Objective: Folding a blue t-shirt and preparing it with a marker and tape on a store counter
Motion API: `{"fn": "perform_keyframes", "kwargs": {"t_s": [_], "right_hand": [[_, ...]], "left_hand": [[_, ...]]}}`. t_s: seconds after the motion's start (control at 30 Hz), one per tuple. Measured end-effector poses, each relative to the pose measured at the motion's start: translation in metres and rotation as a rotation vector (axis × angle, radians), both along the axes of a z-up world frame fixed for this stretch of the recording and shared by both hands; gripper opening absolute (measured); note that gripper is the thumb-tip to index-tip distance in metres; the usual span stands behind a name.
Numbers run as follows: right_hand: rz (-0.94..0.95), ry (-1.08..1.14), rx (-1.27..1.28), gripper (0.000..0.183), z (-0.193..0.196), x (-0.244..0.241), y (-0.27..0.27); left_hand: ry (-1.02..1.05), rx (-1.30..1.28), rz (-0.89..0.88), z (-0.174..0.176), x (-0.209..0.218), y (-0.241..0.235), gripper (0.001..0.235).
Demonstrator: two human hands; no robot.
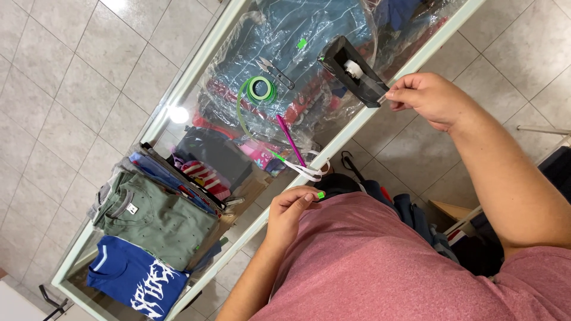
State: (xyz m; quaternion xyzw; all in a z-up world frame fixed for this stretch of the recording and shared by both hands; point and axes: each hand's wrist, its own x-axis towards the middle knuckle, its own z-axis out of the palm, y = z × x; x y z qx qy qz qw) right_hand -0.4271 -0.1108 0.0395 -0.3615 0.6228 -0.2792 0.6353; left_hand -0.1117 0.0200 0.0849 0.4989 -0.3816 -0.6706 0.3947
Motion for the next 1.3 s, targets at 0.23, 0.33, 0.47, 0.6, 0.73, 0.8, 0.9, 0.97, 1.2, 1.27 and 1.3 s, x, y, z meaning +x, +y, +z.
{"fn": "perform_keyframes", "kwargs": {"t_s": [0.23,0.33,0.47,0.6,0.73,0.8,0.9,0.97,1.2,1.27,1.3], "right_hand": [[-0.024,-0.054,0.013,0.007,-0.005,-0.004,0.007],[-0.052,-0.095,0.009,0.007,-0.014,-0.009,0.013],[-0.072,-0.143,0.003,0.006,-0.020,-0.011,0.014],[-0.066,-0.184,-0.007,0.005,-0.017,-0.010,0.015],[-0.061,-0.186,-0.013,0.007,-0.022,-0.013,0.019],[-0.055,-0.189,-0.018,0.008,-0.022,-0.013,0.019],[-0.059,-0.194,-0.020,0.007,-0.027,-0.009,0.019],[-0.079,-0.198,-0.015,0.005,-0.022,0.002,0.018],[0.263,0.428,-0.008,0.012,-0.003,0.008,0.025],[0.379,0.531,0.006,0.019,-0.011,0.004,0.034],[0.487,0.634,0.018,0.027,-0.014,0.002,0.038]], "left_hand": [[-0.001,0.011,-0.021,0.000,-0.001,0.000,0.015],[0.016,0.019,-0.016,0.002,-0.002,0.000,0.015],[0.028,0.036,-0.006,0.002,-0.003,0.000,0.016],[-0.002,0.029,-0.016,0.005,-0.004,0.000,0.015],[0.006,0.039,-0.010,0.004,-0.005,0.000,0.015],[-0.004,0.031,-0.009,0.004,-0.005,0.001,0.015],[-0.007,0.036,-0.013,0.003,-0.005,0.002,0.015],[-0.006,0.036,-0.016,0.000,-0.004,0.004,0.015],[-0.008,0.052,-0.015,-0.001,-0.001,0.008,0.015],[-0.010,0.071,-0.001,-0.001,0.000,0.010,0.015],[-0.013,0.086,0.006,-0.001,0.001,0.010,0.015]]}}
